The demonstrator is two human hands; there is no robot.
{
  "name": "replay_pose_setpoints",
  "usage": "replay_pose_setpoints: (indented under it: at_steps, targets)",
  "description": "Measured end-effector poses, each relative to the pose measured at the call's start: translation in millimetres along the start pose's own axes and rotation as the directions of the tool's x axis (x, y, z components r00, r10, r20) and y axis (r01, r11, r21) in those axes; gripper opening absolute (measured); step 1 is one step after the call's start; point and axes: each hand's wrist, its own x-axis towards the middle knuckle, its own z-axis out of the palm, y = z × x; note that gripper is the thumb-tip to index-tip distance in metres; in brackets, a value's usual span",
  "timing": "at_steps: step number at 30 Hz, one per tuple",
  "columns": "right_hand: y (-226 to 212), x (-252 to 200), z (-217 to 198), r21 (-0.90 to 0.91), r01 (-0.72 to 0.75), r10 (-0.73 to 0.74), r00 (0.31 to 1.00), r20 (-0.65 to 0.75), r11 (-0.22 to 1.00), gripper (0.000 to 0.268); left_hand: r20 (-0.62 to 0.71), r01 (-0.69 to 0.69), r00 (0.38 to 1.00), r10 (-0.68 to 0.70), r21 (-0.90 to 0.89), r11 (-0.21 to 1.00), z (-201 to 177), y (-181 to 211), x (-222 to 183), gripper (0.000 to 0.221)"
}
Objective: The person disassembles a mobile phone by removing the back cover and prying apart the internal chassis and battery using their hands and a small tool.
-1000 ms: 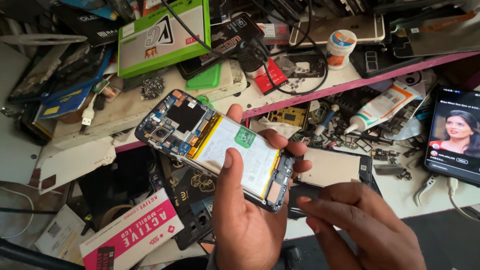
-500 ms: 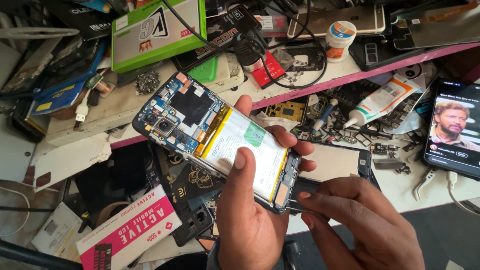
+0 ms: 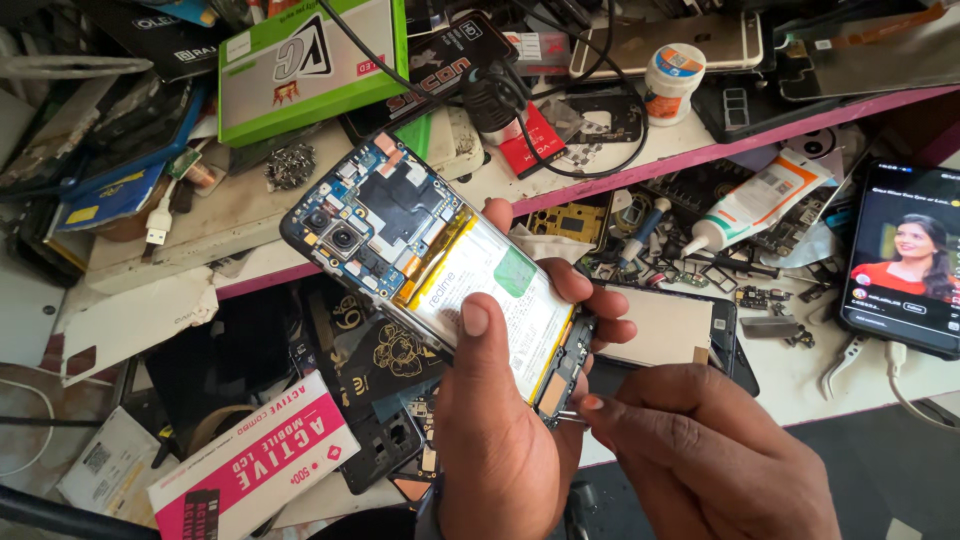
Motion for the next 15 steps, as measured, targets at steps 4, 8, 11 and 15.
replay_pose_setpoints:
  at_steps: [4, 8, 11, 15]
  targets:
    - [-0.6, 1.0, -0.7, 0.009, 0.033, -0.033, 0.999, -0.011, 0.999, 0.016, 0.012, -0.037, 0.999, 0.037, 0.006, 0.999, 0.9, -4.5, -0.7, 0.091]
    - [1.0, 1.5, -2.2, 0.065, 0.052, -0.053, 0.999, 0.011, 0.997, 0.017, 0.01, -0.067, 0.998, 0.066, 0.028, 0.997, 1.8, -8.7, -0.6, 0.089]
    - [1.8, 2.5, -4.8, 0.125, 0.029, -0.035, 0.998, 0.047, 0.992, 0.019, 0.0, -0.082, 0.997, 0.082, 0.076, 0.994, 3.0, -9.7, 0.5, 0.089]
    - [1.8, 2.8, -5.9, 0.152, -0.051, 0.04, 0.997, 0.073, 0.987, 0.025, -0.008, -0.112, 0.993, 0.115, 0.167, 0.979, 5.7, -10.3, 1.4, 0.089]
